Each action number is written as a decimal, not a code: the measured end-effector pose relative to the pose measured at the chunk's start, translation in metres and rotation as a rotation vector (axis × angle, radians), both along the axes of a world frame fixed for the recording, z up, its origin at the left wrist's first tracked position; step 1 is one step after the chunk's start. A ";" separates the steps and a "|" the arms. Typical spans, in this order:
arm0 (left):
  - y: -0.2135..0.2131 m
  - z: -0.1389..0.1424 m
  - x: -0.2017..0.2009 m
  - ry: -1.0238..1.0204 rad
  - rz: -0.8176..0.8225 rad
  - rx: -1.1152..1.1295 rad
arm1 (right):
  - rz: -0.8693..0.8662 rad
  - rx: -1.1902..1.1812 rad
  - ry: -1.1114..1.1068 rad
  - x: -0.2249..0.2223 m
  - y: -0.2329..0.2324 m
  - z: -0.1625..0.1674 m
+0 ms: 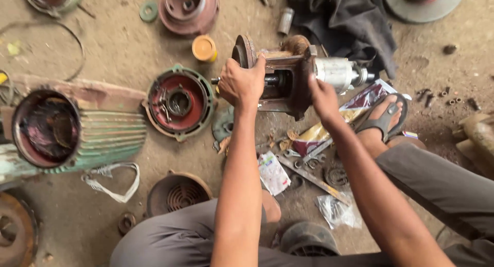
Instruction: The person sits on the ground and repairs an electric water pump, using a spanner to loosen and remove bolts from the pump housing and pulling the casing apart by hand. They reposition the pump and continue working on the fasteners with the wrench.
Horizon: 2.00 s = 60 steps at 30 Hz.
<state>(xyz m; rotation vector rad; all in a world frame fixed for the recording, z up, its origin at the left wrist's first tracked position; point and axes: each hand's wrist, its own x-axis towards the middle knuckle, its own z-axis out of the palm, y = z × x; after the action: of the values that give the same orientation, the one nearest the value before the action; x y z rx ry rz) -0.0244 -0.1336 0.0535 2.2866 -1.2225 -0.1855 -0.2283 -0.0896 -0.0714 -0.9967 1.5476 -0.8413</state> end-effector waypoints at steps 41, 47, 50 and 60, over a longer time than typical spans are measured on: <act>0.136 -0.025 0.051 0.144 -0.093 -0.124 | 0.079 -0.223 0.241 0.038 0.095 0.015; 0.140 -0.035 0.053 0.122 -0.183 -0.156 | 0.038 -0.310 0.161 0.033 0.117 0.010; 0.150 -0.030 0.023 0.123 -0.137 -0.166 | 0.043 -0.224 0.087 0.012 0.110 0.012; 0.161 0.002 0.009 0.134 -0.058 -0.123 | 0.013 -0.025 -0.325 -0.038 0.095 -0.015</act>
<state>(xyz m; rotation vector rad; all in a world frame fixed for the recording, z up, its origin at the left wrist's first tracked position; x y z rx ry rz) -0.0151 0.0277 0.0555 2.0997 -1.1981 -0.2731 -0.2666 0.0058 -0.0863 -0.8391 1.2545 -0.9633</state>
